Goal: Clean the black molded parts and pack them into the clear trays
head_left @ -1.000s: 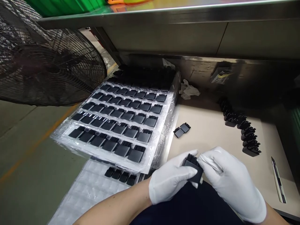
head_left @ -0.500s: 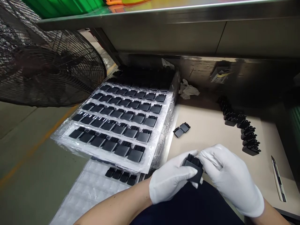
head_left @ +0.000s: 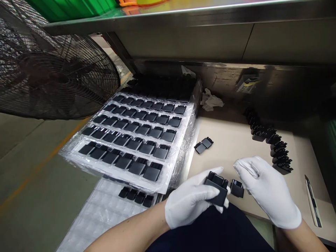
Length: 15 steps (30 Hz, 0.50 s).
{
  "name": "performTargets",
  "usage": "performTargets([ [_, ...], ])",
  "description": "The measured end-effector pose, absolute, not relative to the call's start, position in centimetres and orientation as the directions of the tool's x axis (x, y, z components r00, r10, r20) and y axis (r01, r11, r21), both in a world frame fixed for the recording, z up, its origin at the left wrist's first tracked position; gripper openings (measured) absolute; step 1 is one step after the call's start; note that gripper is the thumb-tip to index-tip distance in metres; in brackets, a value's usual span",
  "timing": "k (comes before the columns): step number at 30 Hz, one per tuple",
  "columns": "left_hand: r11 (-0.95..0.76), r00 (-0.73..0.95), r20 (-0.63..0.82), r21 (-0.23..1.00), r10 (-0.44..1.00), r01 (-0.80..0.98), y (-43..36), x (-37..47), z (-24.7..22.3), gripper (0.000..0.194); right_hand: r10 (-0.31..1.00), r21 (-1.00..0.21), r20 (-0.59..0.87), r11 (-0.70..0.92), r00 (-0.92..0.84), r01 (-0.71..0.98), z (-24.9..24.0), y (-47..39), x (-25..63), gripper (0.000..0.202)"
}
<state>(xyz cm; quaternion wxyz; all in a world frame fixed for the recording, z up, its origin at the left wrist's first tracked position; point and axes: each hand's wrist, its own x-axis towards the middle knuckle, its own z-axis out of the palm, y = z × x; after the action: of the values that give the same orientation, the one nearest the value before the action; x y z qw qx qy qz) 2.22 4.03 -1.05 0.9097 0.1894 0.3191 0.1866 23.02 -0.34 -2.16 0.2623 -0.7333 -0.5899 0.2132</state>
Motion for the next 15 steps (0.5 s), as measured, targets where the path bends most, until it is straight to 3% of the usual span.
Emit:
performTargets([
  [2, 0.858, 0.731, -0.501, 0.461, 0.463, -0.227, 4.0, 2.2, -1.1, 0.075, 0.956, -0.671, -0.127, -0.28, 0.265, 0.687, -2.1, -0.5, 23.2, 0.04],
  [4, 0.855, 0.724, -0.504, 0.463, 0.47, -0.233, 3.9, 2.2, -1.2, 0.076, 0.958, -0.729, -0.16, -0.277, 0.237, 0.626, -1.6, -0.9, 23.2, 0.039],
  [8, 0.84, 0.71, -0.509, 0.496, 0.486, -0.22, 3.8, 2.4, -1.2, 0.084, 0.995, -0.784, -0.023, -0.076, 0.093, 0.616, -0.5, -2.0, 22.1, 0.027],
  [12, 0.824, 0.714, -0.508, 0.539, 0.482, -0.173, 3.7, 2.6, -1.0, 0.088, 0.995, -0.647, 0.098, 0.083, -0.025, 0.758, -0.4, -2.0, 21.1, 0.028],
  [15, 0.824, 0.701, -0.531, 0.548, 0.476, -0.144, 3.6, 2.4, -0.9, 0.091, 0.992, -0.541, 0.124, 0.077, -0.012, 0.838, -0.9, -1.6, 21.2, 0.03],
])
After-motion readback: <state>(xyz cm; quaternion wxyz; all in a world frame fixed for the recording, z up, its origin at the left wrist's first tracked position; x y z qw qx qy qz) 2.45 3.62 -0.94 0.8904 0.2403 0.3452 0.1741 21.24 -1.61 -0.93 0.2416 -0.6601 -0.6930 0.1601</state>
